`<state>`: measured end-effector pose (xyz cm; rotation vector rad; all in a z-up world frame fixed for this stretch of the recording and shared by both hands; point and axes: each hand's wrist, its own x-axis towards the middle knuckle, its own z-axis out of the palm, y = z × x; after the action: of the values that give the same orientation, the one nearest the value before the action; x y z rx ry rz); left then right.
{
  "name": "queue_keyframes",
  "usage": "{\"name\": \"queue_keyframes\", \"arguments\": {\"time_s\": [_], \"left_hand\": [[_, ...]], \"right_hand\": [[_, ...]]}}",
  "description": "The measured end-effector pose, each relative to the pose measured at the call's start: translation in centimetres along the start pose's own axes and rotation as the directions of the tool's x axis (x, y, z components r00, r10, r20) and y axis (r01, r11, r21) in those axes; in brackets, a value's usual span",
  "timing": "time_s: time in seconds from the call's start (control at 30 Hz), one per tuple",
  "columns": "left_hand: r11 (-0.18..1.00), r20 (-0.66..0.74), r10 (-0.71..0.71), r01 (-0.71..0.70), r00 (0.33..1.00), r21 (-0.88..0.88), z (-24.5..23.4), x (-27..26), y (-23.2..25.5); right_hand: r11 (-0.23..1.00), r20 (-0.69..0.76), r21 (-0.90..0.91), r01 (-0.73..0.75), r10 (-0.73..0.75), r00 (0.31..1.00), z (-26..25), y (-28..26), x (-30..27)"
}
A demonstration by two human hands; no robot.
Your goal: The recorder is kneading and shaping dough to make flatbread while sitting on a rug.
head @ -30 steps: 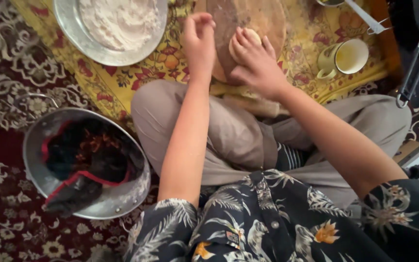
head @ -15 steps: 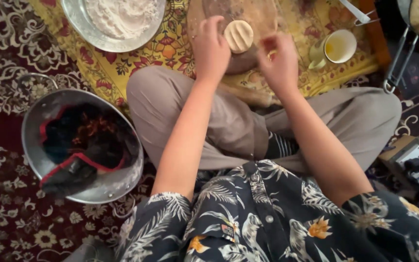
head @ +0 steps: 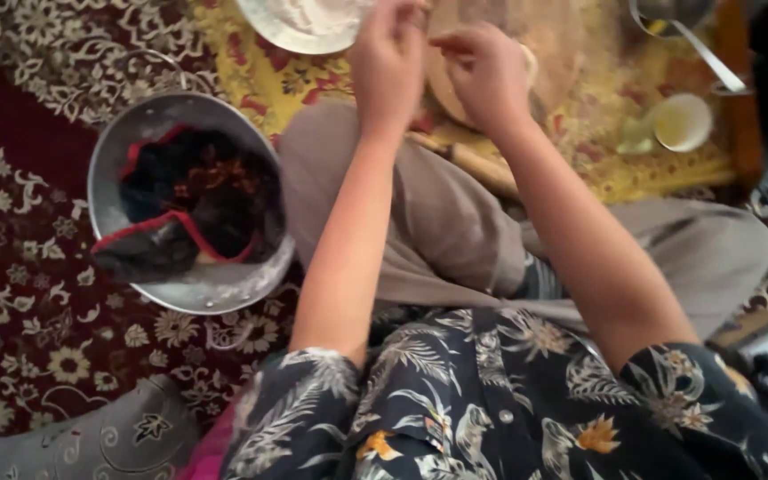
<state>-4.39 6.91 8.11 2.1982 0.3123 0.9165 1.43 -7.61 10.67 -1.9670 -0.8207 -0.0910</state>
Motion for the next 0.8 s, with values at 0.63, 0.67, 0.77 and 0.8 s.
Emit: {"name": "queue_keyframes", "arguments": {"time_s": [0.63,0.67,0.77,0.8], "left_hand": [[0.586,-0.384,-0.797,0.439,0.467,-0.681,2.3,2.4,-6.5],[0.633,-0.399,-0.763,0.458,0.509,-0.625,2.5,2.3,-6.3],[0.696,-0.312,-0.705,0.536,0.637,-0.478,3.7,2.2,-6.1],[0.685,-0.288,-0.712,0.54,0.641,-0.49,4.2,1.8,-5.5]], "right_hand": [[0.98,0.346,-0.039,-0.197,0.199,0.917,16.3,7.6,12.5],[0.768,0.423,0.185,-0.614,0.502,0.755,15.4,7.2,12.3],[0.407,0.475,0.587,-0.7,0.527,0.705,9.4,8.7,10.1],[0.412,0.457,0.583,-0.7,0.546,0.702,6.3,8.0,8.7]]}}
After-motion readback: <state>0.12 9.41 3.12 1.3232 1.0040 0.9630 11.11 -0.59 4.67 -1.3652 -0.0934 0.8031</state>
